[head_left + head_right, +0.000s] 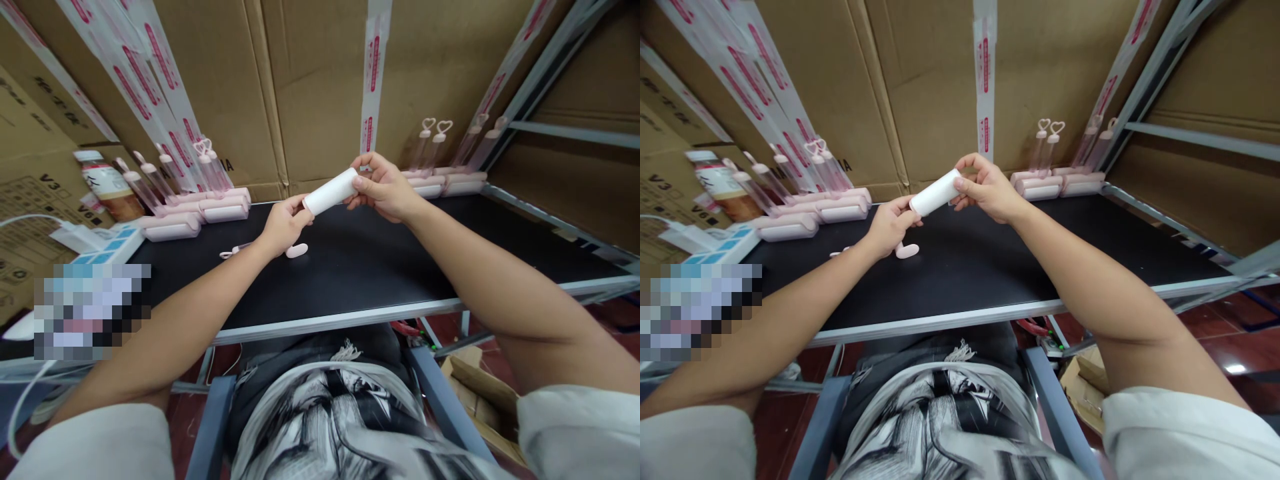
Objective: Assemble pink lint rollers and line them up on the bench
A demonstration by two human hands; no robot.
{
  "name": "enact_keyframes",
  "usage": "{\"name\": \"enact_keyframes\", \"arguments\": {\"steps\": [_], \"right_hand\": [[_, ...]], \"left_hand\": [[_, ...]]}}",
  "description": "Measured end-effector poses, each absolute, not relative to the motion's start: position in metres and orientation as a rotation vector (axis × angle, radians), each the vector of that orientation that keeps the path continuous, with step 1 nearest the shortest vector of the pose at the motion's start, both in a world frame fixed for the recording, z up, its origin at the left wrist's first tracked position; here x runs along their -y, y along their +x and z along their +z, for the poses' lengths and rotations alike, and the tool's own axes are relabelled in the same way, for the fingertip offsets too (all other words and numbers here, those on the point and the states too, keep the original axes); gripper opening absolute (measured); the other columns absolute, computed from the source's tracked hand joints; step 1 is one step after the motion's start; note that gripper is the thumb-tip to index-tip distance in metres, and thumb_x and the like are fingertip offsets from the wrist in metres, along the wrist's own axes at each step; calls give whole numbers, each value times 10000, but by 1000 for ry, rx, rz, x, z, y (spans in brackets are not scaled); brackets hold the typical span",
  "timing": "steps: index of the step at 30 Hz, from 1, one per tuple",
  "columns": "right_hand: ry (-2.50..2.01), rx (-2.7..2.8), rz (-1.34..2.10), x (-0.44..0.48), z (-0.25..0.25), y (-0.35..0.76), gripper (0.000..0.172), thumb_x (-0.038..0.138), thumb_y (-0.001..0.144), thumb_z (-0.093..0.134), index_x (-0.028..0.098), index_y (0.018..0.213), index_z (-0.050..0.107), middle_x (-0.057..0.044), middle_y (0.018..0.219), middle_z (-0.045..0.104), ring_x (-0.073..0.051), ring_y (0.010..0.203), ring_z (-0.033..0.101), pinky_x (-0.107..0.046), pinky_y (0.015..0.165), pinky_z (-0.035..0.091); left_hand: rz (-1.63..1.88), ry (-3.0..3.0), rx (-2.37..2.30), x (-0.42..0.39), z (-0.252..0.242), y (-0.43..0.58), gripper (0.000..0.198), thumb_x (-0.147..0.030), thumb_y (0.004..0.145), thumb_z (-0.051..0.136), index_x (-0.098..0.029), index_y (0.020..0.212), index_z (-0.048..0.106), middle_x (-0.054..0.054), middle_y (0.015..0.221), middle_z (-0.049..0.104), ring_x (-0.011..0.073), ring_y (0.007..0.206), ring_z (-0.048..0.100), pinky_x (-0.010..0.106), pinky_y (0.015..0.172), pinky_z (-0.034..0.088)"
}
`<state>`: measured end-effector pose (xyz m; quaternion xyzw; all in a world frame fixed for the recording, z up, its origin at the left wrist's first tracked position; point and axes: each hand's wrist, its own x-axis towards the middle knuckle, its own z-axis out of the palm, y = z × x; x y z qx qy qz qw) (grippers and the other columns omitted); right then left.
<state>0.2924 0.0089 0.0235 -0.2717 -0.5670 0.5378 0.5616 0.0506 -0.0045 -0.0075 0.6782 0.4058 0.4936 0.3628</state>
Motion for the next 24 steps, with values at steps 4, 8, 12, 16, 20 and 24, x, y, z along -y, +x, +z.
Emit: {"name": "enact_keyframes", "arguments": {"steps": [4, 8, 12, 16, 20, 24], "right_hand": [[-611, 1431, 1175, -9, 23, 295, 579, 471, 684, 1026, 297, 1048, 611, 44, 812, 729, -197, 672, 736, -333, 600, 647], [-600, 1493, 1171, -10, 24, 300, 589, 493, 665, 1033, 289, 1023, 612, 34, 813, 733, -205, 675, 740, -339, 583, 644], [-639, 1524, 1143, -9, 26, 304, 571, 456, 650, 1046, 276, 969, 608, 32, 780, 702, -190, 636, 713, -314, 522, 609], [-661, 1659, 1010, -12, 29, 313, 507, 451, 689, 1015, 275, 923, 602, 42, 712, 671, -160, 545, 640, -276, 414, 517], [-751, 1744, 1021, -17, 30, 326, 452, 264, 657, 1026, 265, 882, 633, 60, 665, 624, -111, 480, 509, -243, 367, 377], [-941, 1816, 978, -14, 33, 329, 444, 117, 609, 1031, 232, 829, 663, 45, 675, 597, -127, 588, 500, -268, 503, 392]], "left_hand": [[1285, 1733, -1026, 4, -8, 49, 583, -298, 654, 668, -124, 1194, 804, 43, 965, 784, 146, 776, 636, 299, 792, 561], [1237, 1784, -1061, 4, -9, 48, 584, -284, 654, 676, -132, 1200, 817, 30, 943, 773, 162, 806, 644, 302, 798, 552], [1179, 1913, -1076, 3, -11, 47, 583, -266, 683, 648, -144, 1229, 812, 24, 926, 769, 166, 793, 637, 309, 808, 545], [1139, 2071, -1129, 3, -11, 44, 557, -283, 733, 644, -140, 1245, 809, 47, 953, 785, 195, 820, 667, 337, 835, 550], [1044, 2192, -1302, 8, -9, 43, 593, -298, 765, 651, -119, 1312, 794, 49, 904, 787, 212, 796, 674, 374, 880, 560], [972, 2236, -1295, 13, -7, 46, 568, -313, 785, 619, -119, 1290, 793, 19, 833, 741, 186, 730, 621, 346, 813, 522]]}}
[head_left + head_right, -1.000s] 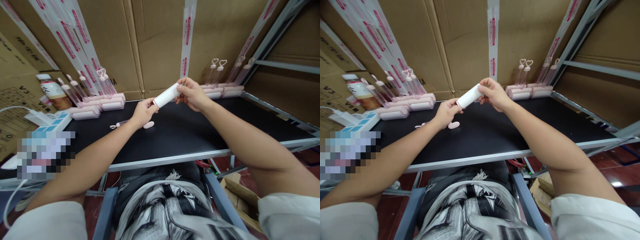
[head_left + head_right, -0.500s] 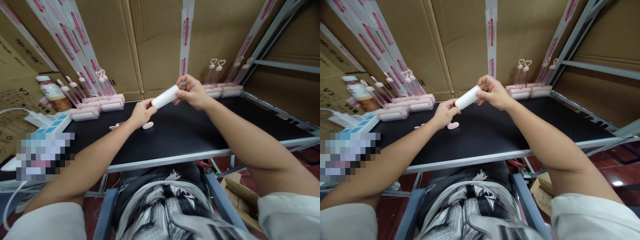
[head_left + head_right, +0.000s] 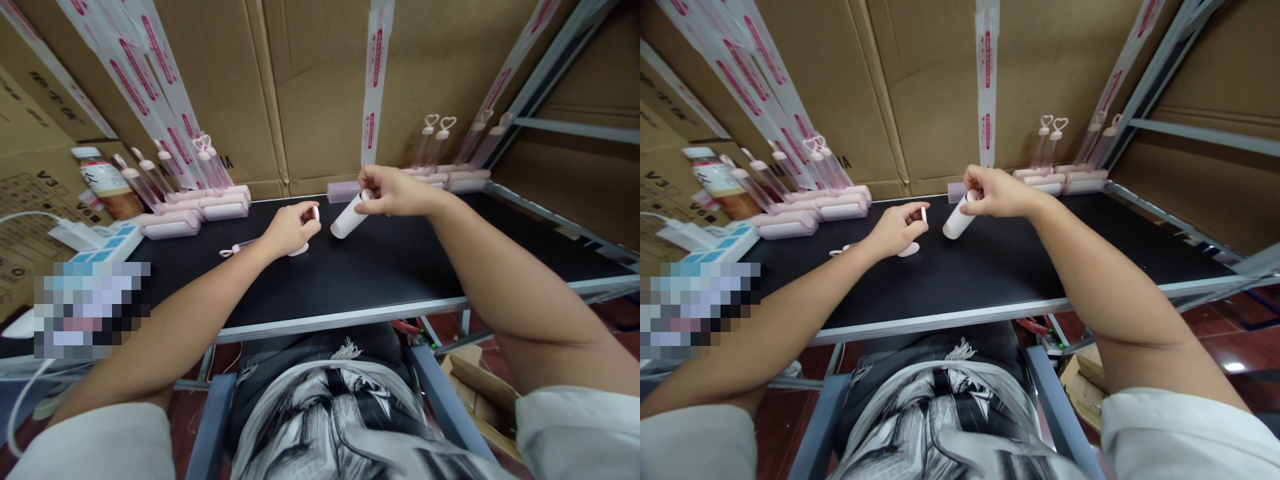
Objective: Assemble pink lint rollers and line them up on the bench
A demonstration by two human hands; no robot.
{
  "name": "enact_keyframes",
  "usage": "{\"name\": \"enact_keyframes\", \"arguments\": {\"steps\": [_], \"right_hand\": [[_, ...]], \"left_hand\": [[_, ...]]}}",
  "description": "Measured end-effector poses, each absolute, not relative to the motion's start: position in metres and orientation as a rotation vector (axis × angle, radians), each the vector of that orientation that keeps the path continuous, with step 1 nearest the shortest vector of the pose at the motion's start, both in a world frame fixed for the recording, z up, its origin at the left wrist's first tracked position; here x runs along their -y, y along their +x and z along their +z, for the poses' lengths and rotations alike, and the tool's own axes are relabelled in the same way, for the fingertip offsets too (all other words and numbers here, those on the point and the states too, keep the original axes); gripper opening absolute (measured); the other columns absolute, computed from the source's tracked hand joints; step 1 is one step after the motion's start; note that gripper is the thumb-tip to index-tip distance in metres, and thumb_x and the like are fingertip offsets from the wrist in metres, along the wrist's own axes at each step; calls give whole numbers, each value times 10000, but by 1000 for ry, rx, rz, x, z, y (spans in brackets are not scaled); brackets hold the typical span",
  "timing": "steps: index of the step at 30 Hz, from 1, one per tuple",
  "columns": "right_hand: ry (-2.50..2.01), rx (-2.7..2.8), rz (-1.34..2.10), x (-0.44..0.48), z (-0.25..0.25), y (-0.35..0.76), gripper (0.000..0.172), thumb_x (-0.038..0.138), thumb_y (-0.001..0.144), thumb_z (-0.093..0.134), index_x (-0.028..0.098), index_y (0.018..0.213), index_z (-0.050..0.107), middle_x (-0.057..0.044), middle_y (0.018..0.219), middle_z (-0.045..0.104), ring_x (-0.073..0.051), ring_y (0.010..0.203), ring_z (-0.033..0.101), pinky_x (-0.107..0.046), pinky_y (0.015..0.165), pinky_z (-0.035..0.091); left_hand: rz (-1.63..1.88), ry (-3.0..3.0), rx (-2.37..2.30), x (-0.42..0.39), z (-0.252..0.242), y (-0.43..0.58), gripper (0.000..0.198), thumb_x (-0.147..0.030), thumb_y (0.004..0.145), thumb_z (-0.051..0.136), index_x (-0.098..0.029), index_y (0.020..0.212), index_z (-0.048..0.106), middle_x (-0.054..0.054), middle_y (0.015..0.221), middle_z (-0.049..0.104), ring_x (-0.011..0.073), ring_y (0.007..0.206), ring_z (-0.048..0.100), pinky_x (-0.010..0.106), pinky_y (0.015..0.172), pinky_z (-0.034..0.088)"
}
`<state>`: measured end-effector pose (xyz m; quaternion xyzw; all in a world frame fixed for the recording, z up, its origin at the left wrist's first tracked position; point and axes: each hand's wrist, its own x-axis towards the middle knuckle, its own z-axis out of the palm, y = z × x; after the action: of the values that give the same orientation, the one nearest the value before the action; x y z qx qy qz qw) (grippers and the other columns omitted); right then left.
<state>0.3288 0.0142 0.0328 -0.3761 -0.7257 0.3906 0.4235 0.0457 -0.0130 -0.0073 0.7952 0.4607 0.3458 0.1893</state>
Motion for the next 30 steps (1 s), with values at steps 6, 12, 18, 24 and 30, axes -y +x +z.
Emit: {"name": "enact_keyframes", "arguments": {"steps": [6, 12, 18, 24, 30], "right_hand": [[-864, 2031, 712, -7, 33, 317, 394, 247, 614, 1034, 257, 826, 701, 78, 618, 596, -129, 575, 442, -277, 551, 322], [-888, 1954, 815, -7, 27, 309, 353, 173, 615, 1032, 217, 850, 772, 56, 637, 586, -144, 620, 489, -311, 626, 354], [-871, 1921, 840, -9, 24, 312, 366, 160, 656, 1018, 230, 888, 743, 75, 643, 568, -133, 625, 432, -292, 615, 318], [-798, 2010, 646, -7, 18, 304, 333, 362, 753, 979, 263, 953, 733, 54, 697, 624, -146, 640, 433, -293, 599, 316], [-788, 1804, 812, -2, 15, 296, 299, 404, 791, 935, 261, 956, 731, 4, 829, 714, -152, 641, 507, -303, 589, 410]], "left_hand": [[912, 2373, -1226, 15, -9, 48, 210, -292, 814, 600, -194, 929, 746, -5, 784, 644, 166, 718, 530, 310, 692, 420], [810, 2438, -1214, 18, -7, 51, 97, -302, 824, 629, -212, 828, 667, 13, 818, 631, 184, 764, 551, 311, 704, 427], [700, 2479, -1237, 24, -3, 52, 228, -407, 875, 660, -215, 934, 768, 59, 985, 716, 225, 868, 664, 370, 833, 485], [606, 2549, -1232, 27, -1, 54, 263, -437, 898, 663, -216, 970, 786, 66, 988, 768, 254, 905, 716, 405, 882, 494], [641, 2514, -1224, 23, -2, 52, 276, -429, 881, 667, -213, 999, 792, 64, 1014, 784, 248, 913, 721, 378, 851, 499]]}}
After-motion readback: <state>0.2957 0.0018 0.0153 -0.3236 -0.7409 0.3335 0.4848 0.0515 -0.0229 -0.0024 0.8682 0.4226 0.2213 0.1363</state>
